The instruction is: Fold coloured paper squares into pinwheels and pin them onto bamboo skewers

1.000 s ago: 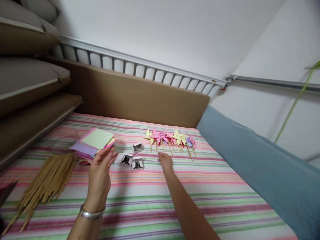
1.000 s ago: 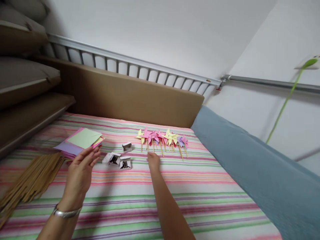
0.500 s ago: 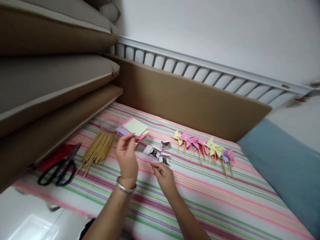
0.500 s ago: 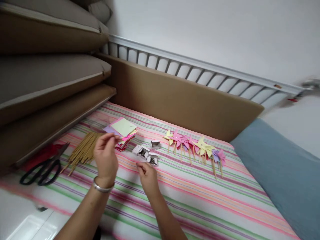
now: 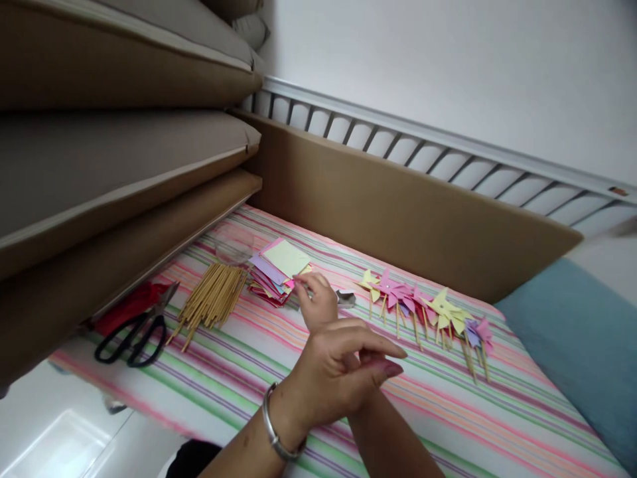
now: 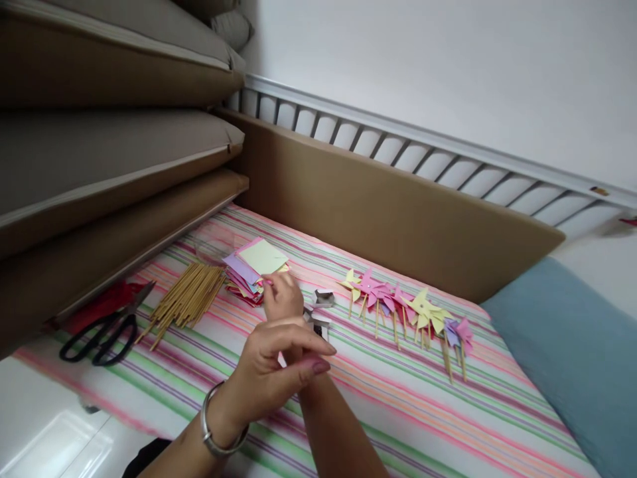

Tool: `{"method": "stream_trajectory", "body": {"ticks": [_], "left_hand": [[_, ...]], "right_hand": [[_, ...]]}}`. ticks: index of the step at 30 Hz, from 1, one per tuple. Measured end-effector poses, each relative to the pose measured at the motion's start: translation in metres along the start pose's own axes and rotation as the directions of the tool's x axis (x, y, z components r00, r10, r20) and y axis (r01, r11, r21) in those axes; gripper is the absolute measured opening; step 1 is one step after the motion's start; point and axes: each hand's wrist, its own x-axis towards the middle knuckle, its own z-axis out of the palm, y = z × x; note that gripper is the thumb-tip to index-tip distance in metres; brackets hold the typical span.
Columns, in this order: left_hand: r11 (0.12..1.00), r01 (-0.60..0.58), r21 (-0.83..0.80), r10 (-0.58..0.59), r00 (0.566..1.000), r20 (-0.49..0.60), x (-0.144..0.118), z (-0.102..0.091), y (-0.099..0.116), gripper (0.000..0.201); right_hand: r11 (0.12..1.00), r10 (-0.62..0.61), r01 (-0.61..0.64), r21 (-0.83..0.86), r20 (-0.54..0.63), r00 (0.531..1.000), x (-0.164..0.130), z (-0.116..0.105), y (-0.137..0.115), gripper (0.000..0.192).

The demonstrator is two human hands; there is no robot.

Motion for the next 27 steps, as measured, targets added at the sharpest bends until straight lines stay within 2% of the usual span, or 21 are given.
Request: {"method": "stream_trajectory", "body": {"ticks": [2, 4, 8, 18, 27], "left_hand": [[1.0, 0.001, -0.006, -0.001, 1.0, 0.013, 0.0, 0.0, -0.001, 0.013], [1.0, 0.004, 0.007, -0.004, 1.0, 0.013, 0.0, -0.001, -0.001, 0.013], [1.0, -0.01, -0.002, 0.01, 1.0, 0.003, 0.002, -0.005, -0.002, 0.012], [0.999, -0.031, -0.018, 0.031, 0.999, -0.017, 0.003, -0.006, -0.005, 0.01], [0.996, 0.027, -0.08, -0.025, 1.0, 0.017, 0.002, -0.008, -0.008, 0.011]], "right_hand": [[0.998, -0.039, 0.039, -0.055, -0.012, 0.999, 0.023, -0.001, 0.002, 0.024], [0.982, -0.064, 0.071, -0.175, 0.046, 0.997, 0.038, 0.004, 0.009, 0.03], [0.951, -0.019, 0.069, -0.303, 0.165, 0.986, 0.046, 0.018, 0.022, 0.048], [0.94, -0.048, 0.101, -0.326, 0.167, 0.985, 0.044, 0.016, 0.024, 0.036], [0.928, -0.091, 0.148, -0.343, 0.177, 0.98, 0.048, 0.015, 0.022, 0.023]]}}
